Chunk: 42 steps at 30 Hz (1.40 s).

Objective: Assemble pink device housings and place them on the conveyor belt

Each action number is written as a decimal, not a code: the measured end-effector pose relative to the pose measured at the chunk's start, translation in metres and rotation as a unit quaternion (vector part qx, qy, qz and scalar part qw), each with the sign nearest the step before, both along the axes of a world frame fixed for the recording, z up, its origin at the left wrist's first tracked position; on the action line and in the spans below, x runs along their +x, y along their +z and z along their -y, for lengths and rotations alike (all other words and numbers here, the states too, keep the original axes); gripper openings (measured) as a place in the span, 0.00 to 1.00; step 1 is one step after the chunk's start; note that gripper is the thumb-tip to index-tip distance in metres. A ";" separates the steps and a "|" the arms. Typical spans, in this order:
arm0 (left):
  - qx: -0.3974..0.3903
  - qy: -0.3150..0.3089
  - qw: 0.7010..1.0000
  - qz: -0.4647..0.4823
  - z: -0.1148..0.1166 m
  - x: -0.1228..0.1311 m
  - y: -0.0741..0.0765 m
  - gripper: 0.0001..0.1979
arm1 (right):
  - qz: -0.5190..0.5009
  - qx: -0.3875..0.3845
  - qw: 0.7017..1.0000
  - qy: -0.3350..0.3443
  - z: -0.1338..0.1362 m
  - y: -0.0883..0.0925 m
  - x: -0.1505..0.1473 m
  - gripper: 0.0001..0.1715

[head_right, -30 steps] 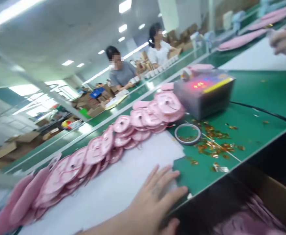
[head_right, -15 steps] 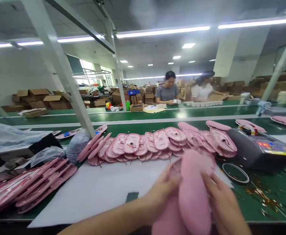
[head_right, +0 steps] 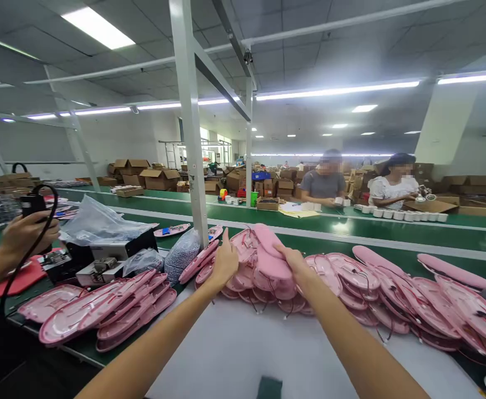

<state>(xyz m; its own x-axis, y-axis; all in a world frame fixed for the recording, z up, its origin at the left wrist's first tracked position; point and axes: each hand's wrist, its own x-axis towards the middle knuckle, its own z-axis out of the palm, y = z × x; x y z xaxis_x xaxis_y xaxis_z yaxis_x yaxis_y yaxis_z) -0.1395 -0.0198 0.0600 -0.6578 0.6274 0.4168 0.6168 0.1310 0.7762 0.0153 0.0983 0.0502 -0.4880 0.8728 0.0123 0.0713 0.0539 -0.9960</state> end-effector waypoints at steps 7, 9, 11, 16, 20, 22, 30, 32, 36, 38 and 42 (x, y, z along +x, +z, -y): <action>-0.095 -0.018 0.965 -0.242 0.006 0.010 -0.013 0.33 | 0.181 0.175 0.958 -0.139 -0.030 -0.012 -0.009 0.30; -0.104 -0.068 0.945 -0.303 0.005 0.022 -0.017 0.30 | 0.196 0.218 0.941 -0.168 -0.033 -0.008 -0.013 0.27; -0.120 -0.146 0.917 -0.352 0.003 0.036 -0.023 0.24 | 0.195 0.249 0.928 -0.199 -0.040 0.003 -0.008 0.23; -0.144 -0.242 0.868 -0.408 -0.021 0.073 -0.048 0.37 | 0.178 0.357 0.878 -0.264 -0.052 0.018 0.043 0.24; -0.136 -0.238 0.872 -0.405 -0.045 0.080 -0.046 0.27 | 0.229 0.480 0.833 -0.155 -0.039 -0.011 0.082 0.23; -0.116 -0.225 0.886 -0.388 -0.049 0.072 -0.034 0.26 | 0.256 0.526 0.808 -0.068 -0.031 -0.032 0.092 0.24; -0.007 0.013 0.973 -0.228 -0.050 0.056 -0.022 0.25 | 0.298 0.578 0.759 -0.039 -0.016 -0.064 0.093 0.24; -0.025 0.016 0.974 -0.225 -0.045 0.062 -0.032 0.26 | 0.284 0.583 0.760 -0.053 -0.014 -0.060 0.098 0.25; -0.022 -0.047 0.943 -0.329 -0.031 0.076 -0.035 0.24 | 0.262 0.575 0.769 -0.092 -0.036 -0.048 0.131 0.20; -0.028 -0.137 0.917 -0.374 -0.029 0.086 -0.031 0.22 | 0.287 0.548 0.777 -0.118 -0.058 -0.043 0.155 0.22; -0.091 -0.285 0.856 -0.421 -0.050 0.112 -0.040 0.28 | 0.334 0.534 0.769 -0.112 -0.090 -0.043 0.184 0.22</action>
